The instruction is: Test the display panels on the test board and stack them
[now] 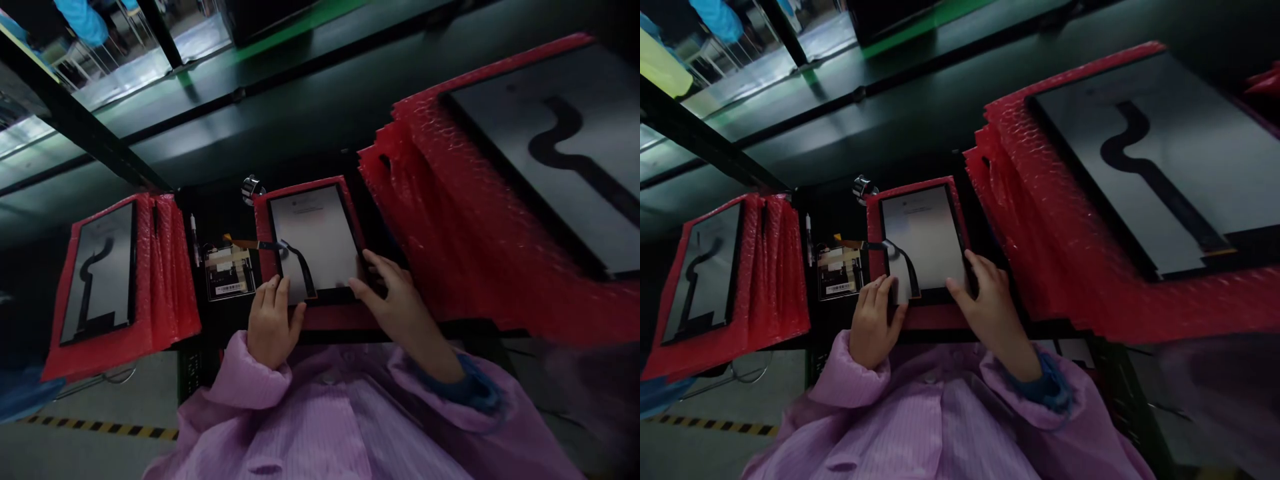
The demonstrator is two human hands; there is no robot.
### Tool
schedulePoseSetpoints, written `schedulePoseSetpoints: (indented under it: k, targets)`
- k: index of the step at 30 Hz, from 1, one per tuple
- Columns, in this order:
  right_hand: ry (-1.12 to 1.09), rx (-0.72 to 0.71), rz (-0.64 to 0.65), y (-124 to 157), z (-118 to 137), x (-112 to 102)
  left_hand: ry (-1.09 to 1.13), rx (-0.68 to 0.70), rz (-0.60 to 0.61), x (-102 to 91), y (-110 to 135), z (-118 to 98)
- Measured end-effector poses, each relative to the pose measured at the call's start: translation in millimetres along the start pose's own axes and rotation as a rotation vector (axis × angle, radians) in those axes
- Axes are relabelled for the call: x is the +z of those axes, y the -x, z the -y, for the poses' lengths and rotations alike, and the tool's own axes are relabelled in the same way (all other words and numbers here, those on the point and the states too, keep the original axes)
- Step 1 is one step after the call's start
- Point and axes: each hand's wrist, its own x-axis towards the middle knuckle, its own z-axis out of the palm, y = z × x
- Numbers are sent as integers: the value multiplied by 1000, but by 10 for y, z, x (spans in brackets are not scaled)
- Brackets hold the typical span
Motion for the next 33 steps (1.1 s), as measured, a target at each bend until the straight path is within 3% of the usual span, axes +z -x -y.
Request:
schedulePoseSetpoints:
  k: [4, 7, 10, 12, 14, 16, 18, 20, 22, 24, 26, 28, 30, 33]
  targets:
    - [-363, 187, 98, -1, 188, -245, 160, -80, 112, -172, -52, 55]
    - [-498, 80, 175, 153, 538, -424, 328, -216, 244, -384, -165, 143]
    - [-545, -112, 320, 287, 928, -454, 516, -344, 335, -560, -333, 238]
    - [-513, -251, 468, 301, 1106, -354, 630, -413, 224, -626, -461, 281]
    - [-524, -398, 654, 263, 1175, -164, 827, -440, -27, -651, -587, 305]
    - [-603, -479, 759, 210, 1143, 87, 1077, -443, -226, -654, -690, 321]
    - [-593, -444, 666, 181, 1055, 350, 1228, -462, -275, -657, -753, 341]
    - [-413, -340, 450, 190, 965, 570, 1237, -489, -266, -672, -772, 362]
    - [-212, -278, 328, 227, 916, 704, 1232, -512, -265, -694, -762, 375]
    - [-190, -360, 406, 273, 920, 738, 1245, -544, -246, -714, -743, 383]
    - [-343, -526, 588, 317, 956, 696, 1239, -577, -224, -724, -733, 394]
    - [-494, -632, 668, 350, 990, 629, 1221, -608, -222, -722, -733, 420]
    - [-500, -576, 596, 365, 988, 586, 1227, -656, -235, -711, -735, 462]
    - [-322, -322, 410, 339, 897, 593, 1262, -726, -223, -704, -720, 531]
